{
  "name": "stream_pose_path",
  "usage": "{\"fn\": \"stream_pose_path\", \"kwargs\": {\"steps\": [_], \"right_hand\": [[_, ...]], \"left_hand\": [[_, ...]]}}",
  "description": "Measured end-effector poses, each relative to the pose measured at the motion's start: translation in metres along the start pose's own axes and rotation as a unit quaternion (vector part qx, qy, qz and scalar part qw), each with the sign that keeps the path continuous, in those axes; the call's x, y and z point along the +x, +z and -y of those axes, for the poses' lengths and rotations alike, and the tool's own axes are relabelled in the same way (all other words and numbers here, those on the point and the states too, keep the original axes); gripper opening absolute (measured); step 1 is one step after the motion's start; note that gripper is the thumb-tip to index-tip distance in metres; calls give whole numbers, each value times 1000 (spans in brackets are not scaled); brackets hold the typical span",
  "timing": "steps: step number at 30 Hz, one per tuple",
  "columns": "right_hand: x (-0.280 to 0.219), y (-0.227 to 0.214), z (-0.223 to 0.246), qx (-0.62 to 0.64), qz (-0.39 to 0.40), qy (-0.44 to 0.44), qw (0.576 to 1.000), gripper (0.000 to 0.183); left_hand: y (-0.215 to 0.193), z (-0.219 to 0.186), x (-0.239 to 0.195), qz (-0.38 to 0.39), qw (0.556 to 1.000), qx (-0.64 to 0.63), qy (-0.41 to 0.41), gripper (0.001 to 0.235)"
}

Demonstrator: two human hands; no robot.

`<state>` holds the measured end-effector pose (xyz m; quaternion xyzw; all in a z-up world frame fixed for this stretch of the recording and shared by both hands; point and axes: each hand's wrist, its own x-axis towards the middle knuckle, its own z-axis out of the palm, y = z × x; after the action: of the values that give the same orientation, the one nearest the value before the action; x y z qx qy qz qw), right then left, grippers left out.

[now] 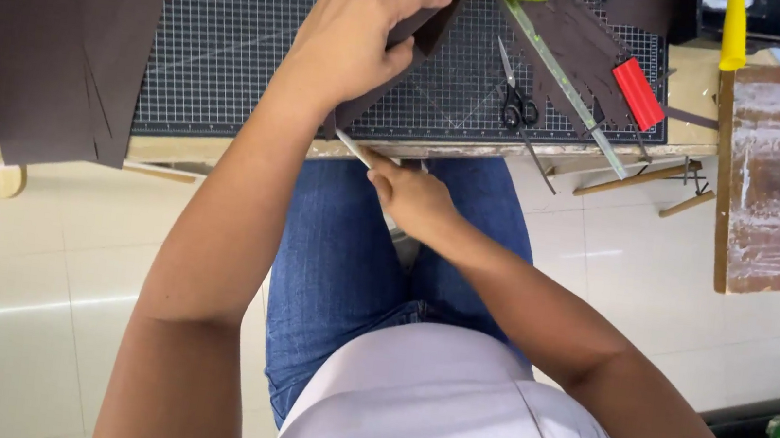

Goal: The person folds brown paper into a box shape, smooths the edges with a bone folder, trims excess with scissors, and applies glue with a roller to secure the corners. The process is repeated for a second box, finishing with a final press of the glued edges.

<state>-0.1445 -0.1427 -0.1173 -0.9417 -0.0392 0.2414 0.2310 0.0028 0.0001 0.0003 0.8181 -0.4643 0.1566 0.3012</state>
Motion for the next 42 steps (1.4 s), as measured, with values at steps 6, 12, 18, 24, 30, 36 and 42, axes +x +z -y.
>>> {"fn": "stream_pose_path", "kwargs": {"steps": [6,12,18,24,30,36,42], "right_hand": [[-25,-56,-41,-10,-154,-82,985,50],[-50,-53,-82,-81,-276,-235,929,51],[-46,-50,-95,-66,-306,-289,905,56],[1,-47,-121,-67,-376,-297,875,42],[79,-91,-137,-116,-466,-230,847,34],[47,-62,-123,-27,-430,-215,876,45],[-53,-22,-96,106,-301,-240,917,34]], "left_hand": [[-16,24,-3,-47,988,-142,-26,53],[16,70,-69,-134,925,-293,-202,42],[54,79,-113,-125,966,-17,-225,40],[106,53,-87,272,926,120,-235,31],[106,55,-91,278,922,68,-259,41],[97,54,-87,275,923,58,-261,42],[88,51,-88,299,919,34,-256,35]]}}
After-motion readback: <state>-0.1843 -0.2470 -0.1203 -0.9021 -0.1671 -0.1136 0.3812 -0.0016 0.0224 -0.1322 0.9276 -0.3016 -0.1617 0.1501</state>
